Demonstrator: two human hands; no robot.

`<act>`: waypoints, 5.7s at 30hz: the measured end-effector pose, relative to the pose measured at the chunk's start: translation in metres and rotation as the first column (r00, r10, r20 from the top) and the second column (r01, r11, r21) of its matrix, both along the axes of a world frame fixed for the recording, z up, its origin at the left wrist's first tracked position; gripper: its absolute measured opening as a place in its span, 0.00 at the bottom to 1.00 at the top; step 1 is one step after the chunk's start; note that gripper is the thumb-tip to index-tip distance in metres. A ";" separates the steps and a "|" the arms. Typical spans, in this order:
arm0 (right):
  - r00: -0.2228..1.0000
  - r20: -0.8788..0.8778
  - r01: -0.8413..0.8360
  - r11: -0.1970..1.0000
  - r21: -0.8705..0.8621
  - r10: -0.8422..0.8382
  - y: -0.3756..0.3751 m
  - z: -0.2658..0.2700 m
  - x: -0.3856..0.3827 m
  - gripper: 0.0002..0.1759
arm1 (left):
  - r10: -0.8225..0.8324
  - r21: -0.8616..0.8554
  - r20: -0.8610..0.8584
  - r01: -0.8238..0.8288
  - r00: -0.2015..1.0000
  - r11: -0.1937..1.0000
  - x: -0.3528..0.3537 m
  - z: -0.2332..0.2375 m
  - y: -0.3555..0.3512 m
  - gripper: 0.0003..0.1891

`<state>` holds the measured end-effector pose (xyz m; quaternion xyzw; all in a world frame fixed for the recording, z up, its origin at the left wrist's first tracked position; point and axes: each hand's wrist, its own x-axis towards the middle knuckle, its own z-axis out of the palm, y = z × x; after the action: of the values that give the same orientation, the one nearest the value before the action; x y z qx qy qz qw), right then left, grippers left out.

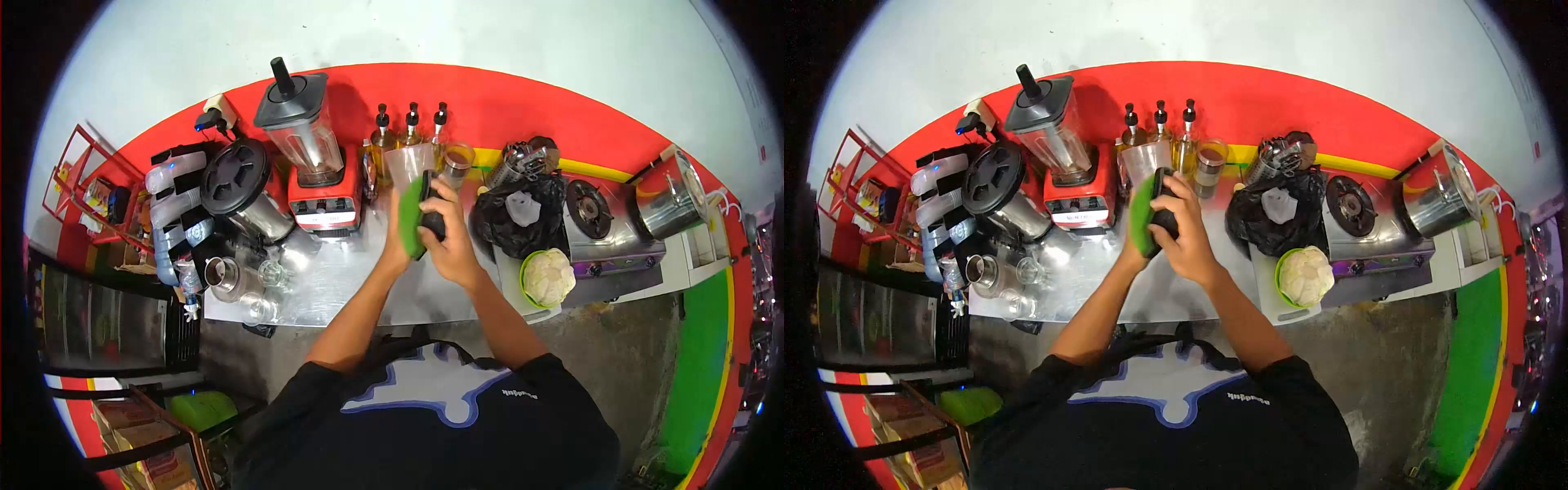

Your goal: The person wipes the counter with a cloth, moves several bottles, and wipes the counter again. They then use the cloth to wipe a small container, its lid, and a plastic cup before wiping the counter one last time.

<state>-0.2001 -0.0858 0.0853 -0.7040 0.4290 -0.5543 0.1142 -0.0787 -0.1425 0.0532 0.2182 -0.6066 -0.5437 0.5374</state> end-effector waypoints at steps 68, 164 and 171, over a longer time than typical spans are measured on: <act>0.250 0.935 0.010 0.966 0.258 -0.252 -0.091 0.107 0.053 0.12 | 0.289 -0.513 0.473 -0.006 0.833 0.858 0.066 0.138 -0.039 0.29; 0.077 0.929 -0.865 0.487 -0.117 0.361 -0.034 0.055 0.051 0.38 | -0.119 0.441 -0.511 0.378 0.851 0.814 0.078 0.124 -0.098 0.27; 0.935 -0.343 0.097 0.866 0.491 0.090 -0.005 0.095 0.081 0.46 | -0.045 0.626 -0.468 0.367 0.883 0.688 0.081 0.140 -0.075 0.27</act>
<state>-0.1193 -0.0910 0.1805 -0.7374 0.5727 -0.2882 0.2125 0.0024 -0.2174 0.1928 0.2122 -0.2473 -0.8235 0.4645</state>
